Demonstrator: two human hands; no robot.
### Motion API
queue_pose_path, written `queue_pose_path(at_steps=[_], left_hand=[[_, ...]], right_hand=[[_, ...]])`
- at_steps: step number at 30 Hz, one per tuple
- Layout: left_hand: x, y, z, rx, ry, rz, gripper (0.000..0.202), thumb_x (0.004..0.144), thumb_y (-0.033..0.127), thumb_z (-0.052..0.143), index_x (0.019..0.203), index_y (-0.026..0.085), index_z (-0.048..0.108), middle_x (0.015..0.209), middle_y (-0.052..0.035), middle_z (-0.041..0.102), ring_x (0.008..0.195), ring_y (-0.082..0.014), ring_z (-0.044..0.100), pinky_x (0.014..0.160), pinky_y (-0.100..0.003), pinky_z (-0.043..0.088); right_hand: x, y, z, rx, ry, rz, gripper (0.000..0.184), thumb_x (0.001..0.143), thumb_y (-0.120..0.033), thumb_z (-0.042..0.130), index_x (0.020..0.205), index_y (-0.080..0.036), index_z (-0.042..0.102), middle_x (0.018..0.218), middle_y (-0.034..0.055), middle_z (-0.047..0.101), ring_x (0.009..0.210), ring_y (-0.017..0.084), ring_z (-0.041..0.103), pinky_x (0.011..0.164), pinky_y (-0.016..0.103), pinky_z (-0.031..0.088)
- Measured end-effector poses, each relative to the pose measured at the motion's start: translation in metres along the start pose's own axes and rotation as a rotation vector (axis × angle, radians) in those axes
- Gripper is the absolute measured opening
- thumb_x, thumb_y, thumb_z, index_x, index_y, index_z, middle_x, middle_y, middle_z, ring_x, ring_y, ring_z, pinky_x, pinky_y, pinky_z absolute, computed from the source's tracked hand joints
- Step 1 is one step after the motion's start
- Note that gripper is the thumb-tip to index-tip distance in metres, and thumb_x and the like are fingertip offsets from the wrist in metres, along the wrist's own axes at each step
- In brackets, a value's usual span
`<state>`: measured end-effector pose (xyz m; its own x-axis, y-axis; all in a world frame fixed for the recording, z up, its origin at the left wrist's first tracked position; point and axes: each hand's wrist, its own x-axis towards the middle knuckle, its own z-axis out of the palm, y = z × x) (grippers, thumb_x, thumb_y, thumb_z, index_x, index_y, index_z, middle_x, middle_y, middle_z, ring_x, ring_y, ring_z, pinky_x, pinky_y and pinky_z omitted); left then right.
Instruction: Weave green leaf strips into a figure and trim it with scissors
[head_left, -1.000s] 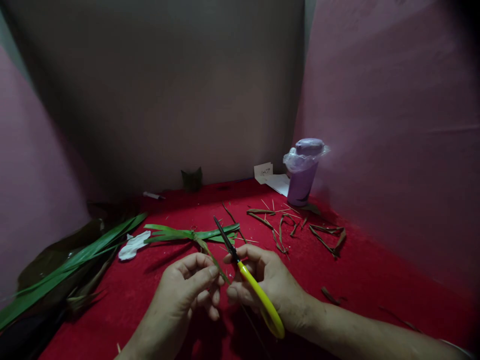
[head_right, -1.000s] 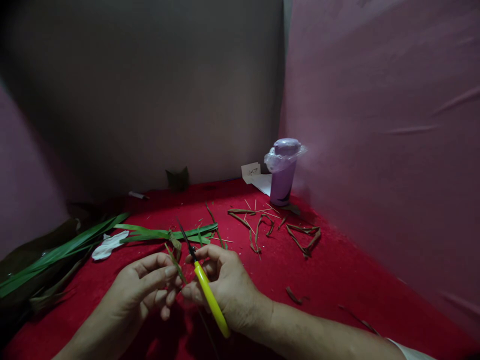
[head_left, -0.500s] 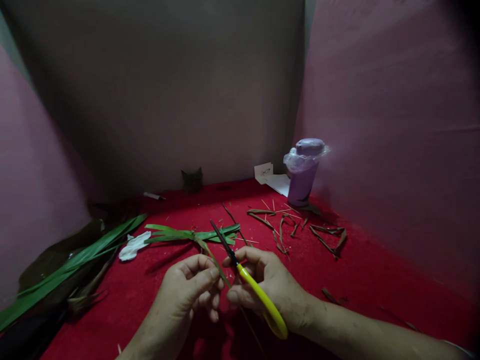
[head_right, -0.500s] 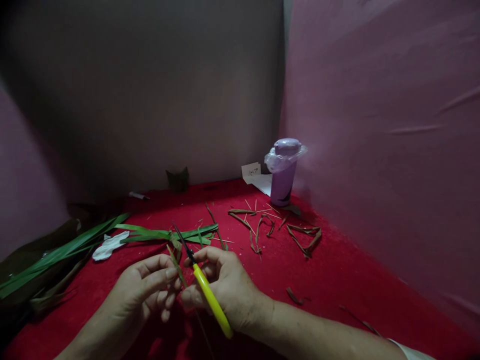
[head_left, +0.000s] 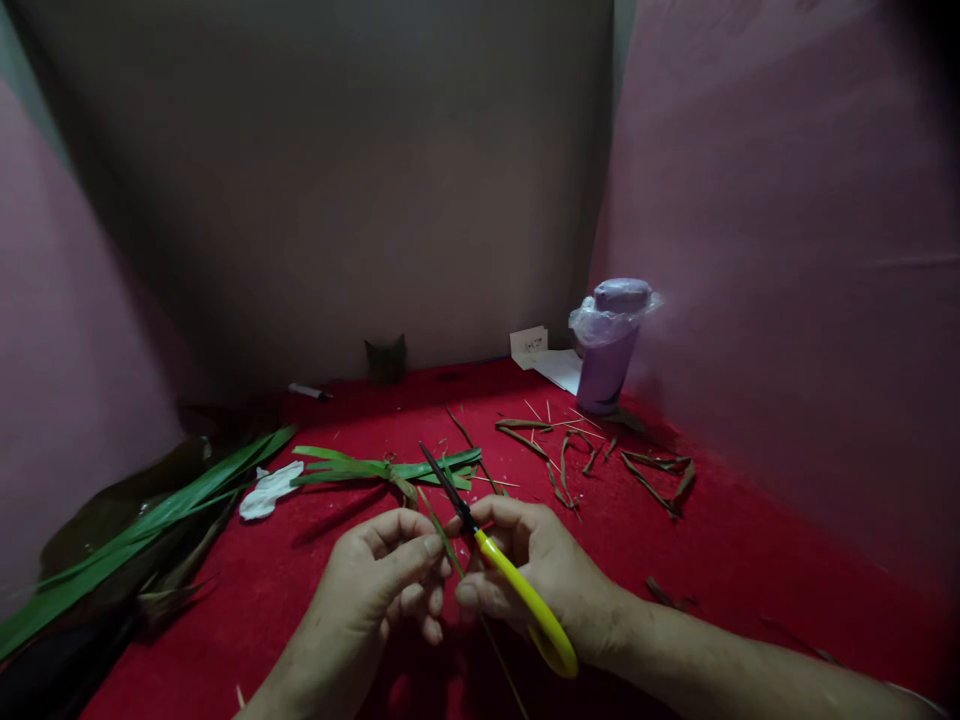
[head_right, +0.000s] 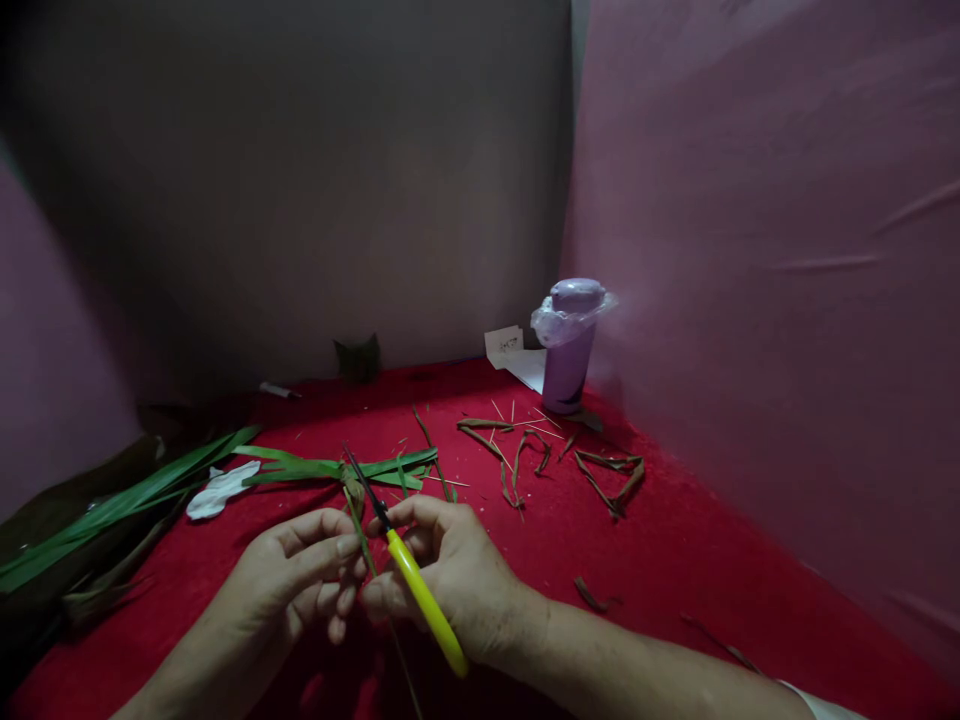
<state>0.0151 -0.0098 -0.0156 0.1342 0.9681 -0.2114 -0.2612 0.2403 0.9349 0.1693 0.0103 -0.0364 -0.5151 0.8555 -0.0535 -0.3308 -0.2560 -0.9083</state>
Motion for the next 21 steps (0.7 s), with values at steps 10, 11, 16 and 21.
queue_pose_path(at_steps=[10, 11, 16, 21], left_hand=[[-0.0003, -0.0014, -0.0006, 0.002, 0.008, -0.011, 0.021, 0.062, 0.026, 0.072, 0.062, 0.015, 0.055, 0.046, 0.002, 0.057, 0.034, -0.0093, 0.051, 0.033, -0.02, 0.044], [0.0002, -0.0016, -0.0007, 0.006, 0.015, -0.013, 0.022, 0.061, 0.026, 0.073, 0.062, 0.015, 0.054, 0.046, 0.0021, 0.057, 0.033, -0.0094, 0.051, 0.033, -0.02, 0.044], [0.0018, -0.0025, -0.0006, 0.024, 0.008, -0.005, 0.024, 0.061, 0.029, 0.072, 0.059, 0.015, 0.053, 0.045, 0.0012, 0.058, 0.032, -0.0095, 0.051, 0.031, -0.02, 0.043], [0.0004, -0.0011, 0.0004, 0.004, 0.035, 0.003, 0.022, 0.062, 0.027, 0.072, 0.06, 0.015, 0.053, 0.049, 0.0002, 0.06, 0.034, -0.0083, 0.049, 0.03, -0.019, 0.042]], right_hand=[[0.0012, 0.0011, 0.0006, -0.021, 0.035, 0.0, 0.051, 0.04, -0.009, 0.083, 0.083, -0.016, 0.056, 0.056, -0.0074, 0.056, 0.044, 0.004, 0.049, 0.044, 0.016, 0.039], [0.0012, 0.0012, 0.0007, -0.022, 0.031, -0.007, 0.05, 0.04, -0.009, 0.083, 0.082, -0.015, 0.056, 0.056, -0.0073, 0.056, 0.045, 0.004, 0.049, 0.044, 0.015, 0.04], [0.0001, -0.0001, 0.0023, 0.02, -0.037, 0.013, 0.047, 0.044, -0.015, 0.082, 0.082, -0.015, 0.055, 0.055, -0.0065, 0.059, 0.044, 0.005, 0.052, 0.045, 0.016, 0.042], [-0.0013, -0.0042, 0.0024, -0.015, 0.043, 0.046, 0.053, 0.041, -0.018, 0.083, 0.085, -0.015, 0.053, 0.054, -0.0063, 0.057, 0.04, 0.005, 0.049, 0.04, 0.016, 0.038]])
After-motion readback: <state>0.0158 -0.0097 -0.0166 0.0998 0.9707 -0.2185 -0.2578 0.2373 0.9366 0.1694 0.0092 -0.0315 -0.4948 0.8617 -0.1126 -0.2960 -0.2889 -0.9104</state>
